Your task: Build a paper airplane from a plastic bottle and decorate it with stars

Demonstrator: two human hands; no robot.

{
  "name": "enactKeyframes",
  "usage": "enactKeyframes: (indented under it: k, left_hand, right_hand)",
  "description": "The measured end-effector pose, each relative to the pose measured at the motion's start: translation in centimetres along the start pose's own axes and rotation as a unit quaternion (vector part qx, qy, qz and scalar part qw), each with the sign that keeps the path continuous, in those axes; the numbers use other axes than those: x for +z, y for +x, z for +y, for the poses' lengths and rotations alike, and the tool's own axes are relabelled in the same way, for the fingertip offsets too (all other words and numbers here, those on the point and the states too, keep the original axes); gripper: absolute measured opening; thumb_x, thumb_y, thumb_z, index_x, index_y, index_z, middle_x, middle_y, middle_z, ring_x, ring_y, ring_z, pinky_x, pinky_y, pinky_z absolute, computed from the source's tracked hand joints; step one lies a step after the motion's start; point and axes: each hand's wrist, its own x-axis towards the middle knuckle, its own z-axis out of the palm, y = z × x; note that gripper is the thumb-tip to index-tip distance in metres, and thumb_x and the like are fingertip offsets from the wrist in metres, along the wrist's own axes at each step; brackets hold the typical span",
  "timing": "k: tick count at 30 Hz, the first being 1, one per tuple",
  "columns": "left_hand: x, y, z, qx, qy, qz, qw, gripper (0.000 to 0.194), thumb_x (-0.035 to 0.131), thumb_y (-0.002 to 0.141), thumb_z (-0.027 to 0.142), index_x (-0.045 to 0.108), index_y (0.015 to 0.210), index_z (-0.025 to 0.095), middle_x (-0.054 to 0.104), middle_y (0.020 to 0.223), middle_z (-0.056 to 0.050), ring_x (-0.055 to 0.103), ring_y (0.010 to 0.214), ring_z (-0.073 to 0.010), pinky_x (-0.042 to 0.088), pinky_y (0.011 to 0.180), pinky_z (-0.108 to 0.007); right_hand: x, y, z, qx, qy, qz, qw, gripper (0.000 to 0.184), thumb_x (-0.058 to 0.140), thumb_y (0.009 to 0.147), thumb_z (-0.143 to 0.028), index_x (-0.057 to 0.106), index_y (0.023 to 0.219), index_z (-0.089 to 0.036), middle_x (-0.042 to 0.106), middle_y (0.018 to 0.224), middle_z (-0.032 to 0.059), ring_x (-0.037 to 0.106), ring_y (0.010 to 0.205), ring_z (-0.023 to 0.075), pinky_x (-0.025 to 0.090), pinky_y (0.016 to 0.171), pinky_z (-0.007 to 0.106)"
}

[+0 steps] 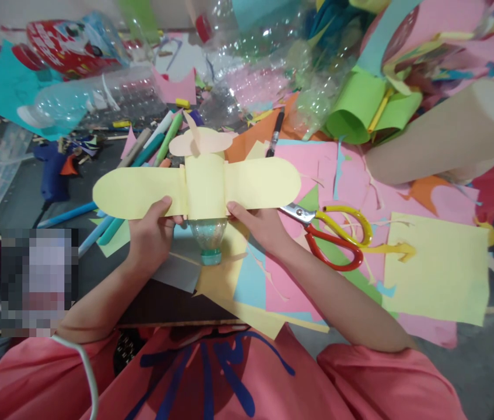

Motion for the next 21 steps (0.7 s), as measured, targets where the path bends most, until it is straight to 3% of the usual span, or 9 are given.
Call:
enactKeyframes:
  k: [9,21]
  left_hand:
    - [0.16,0.07,-0.01,0.008,0.009,0.014,1.0,0.015,0.072,0.075,0.021,0.059,0.069,0.017,0.054,0.058,0.002,0.052,0.049,-0.0095,0.051,0.054,-0.024]
    - [0.25,0.26,0.51,0.003,-0.026,0.0,1.0,0.024,0.081,0.063,0.024,0.058,0.068,0.019,0.056,0.059,0.004,0.048,0.043,-0.0069,0.041,0.043,-0.023]
  right_hand:
    - [-0.16,0.02,0.15,-0.002,-0.006,-0.014,1.0,0.033,0.075,0.071,-0.051,0.059,0.068,-0.022,0.066,0.076,0.0077,0.067,0.08,0.0245,0.06,0.083,0.045]
    - [-0.04,0.1,0.15,0.001,0.001,-0.014,1.0,0.035,0.076,0.069,-0.055,0.06,0.065,-0.024,0.068,0.073,0.0054,0.068,0.078,0.0221,0.059,0.081,0.041]
